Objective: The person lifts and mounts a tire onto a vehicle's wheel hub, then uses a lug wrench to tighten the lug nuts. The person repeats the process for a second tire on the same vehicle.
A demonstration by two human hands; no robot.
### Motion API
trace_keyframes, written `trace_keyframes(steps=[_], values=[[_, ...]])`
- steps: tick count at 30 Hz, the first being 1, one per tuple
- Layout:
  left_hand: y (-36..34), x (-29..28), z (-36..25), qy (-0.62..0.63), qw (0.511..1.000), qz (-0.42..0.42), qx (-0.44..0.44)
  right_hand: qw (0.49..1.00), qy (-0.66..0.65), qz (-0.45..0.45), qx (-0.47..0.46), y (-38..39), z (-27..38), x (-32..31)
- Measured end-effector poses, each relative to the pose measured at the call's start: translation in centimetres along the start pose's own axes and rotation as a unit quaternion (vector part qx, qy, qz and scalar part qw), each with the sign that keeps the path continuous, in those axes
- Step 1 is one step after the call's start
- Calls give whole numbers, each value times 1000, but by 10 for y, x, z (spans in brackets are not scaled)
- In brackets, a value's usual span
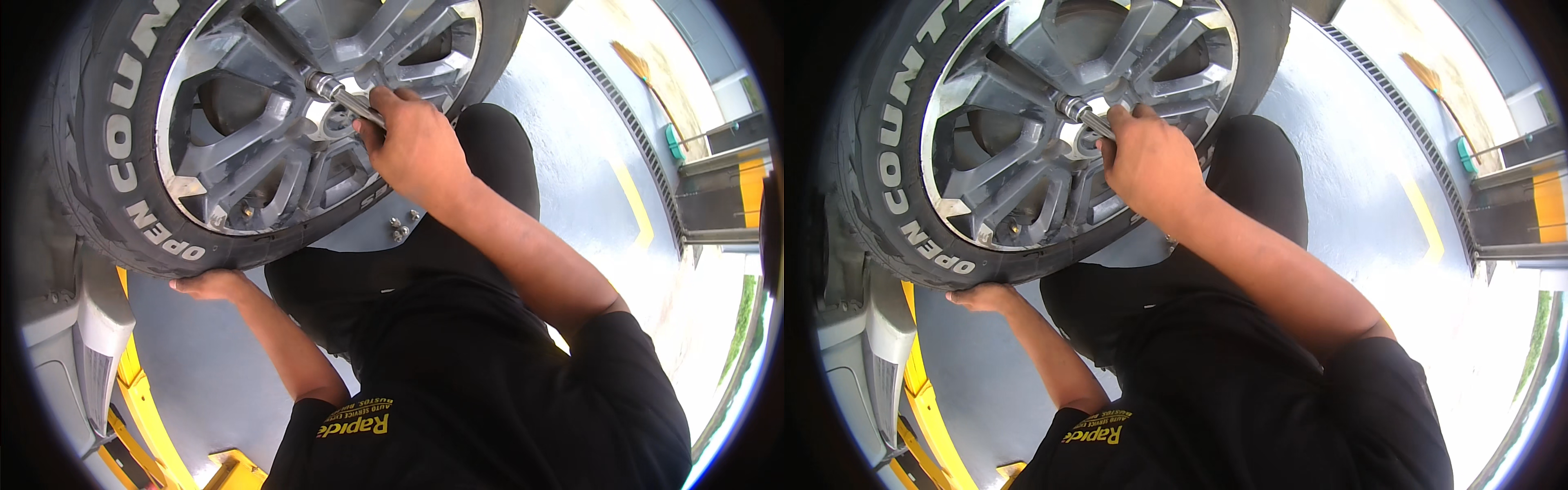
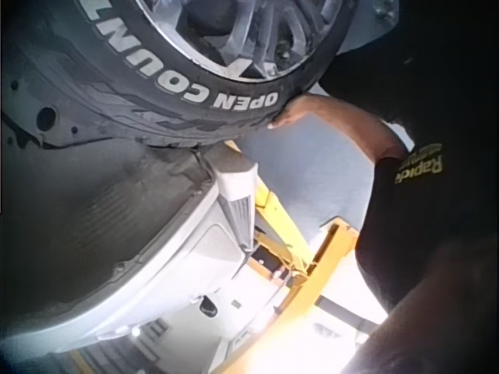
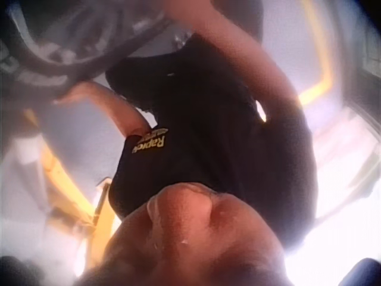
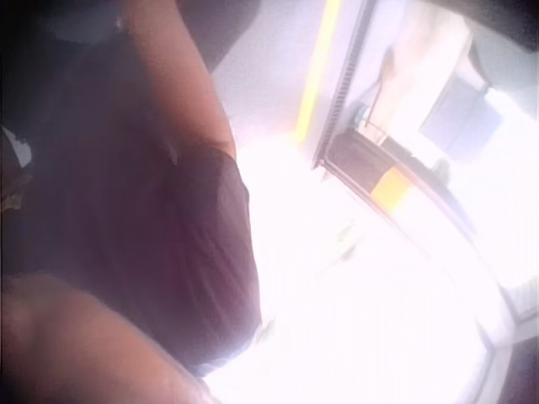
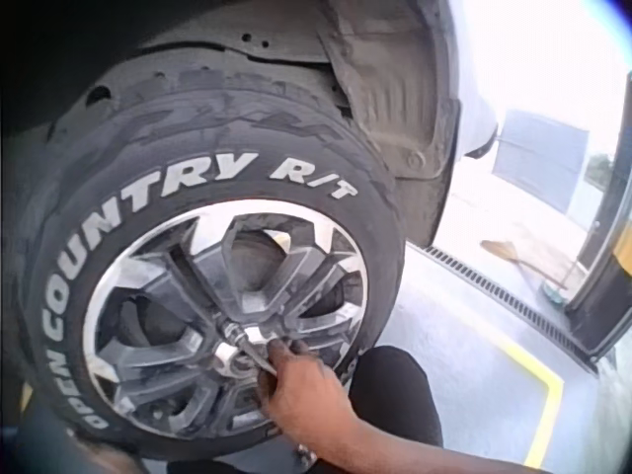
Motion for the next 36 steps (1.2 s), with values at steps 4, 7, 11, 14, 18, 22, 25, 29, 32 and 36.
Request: trace_keyframes(steps=[4,7,11,14,18,22,25,29,32,36], values=[[-6,-2,5,26,1000,6,8,993,-36,78,86,-4,5,7],[-9,-3,8,34,999,-2,1,857,-340,238,305,-11,6,7],[-7,3,6,19,1000,-11,-12,695,-557,253,377,-5,2,1],[-11,0,10,43,999,-10,-7,732,-501,244,392,-8,4,-1],[-7,-4,9,28,1000,-4,-3,844,-379,179,334,-7,5,7],[-16,-14,14,-9,1000,-22,12,746,-492,174,413,4,20,14],[-20,-7,19,16,1000,-17,12,651,-587,215,430,3,8,11],[-20,-10,17,22,1000,-5,11,636,-595,260,417,3,8,4],[-27,-14,18,10,1000,-17,18,710,-508,233,429,-7,16,5],[-24,-10,28,46,998,-4,45,868,-349,152,319,-5,9,12]])
Point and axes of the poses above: each hand's wrist, its own y-axis away from the middle knuckle, its own x-axis out of the palm, z = x × y, the point moved 2 cm from there along -y, towards the middle knuckle, and after that the axes turned 5 degrees about -z, right-handed, at the moved point
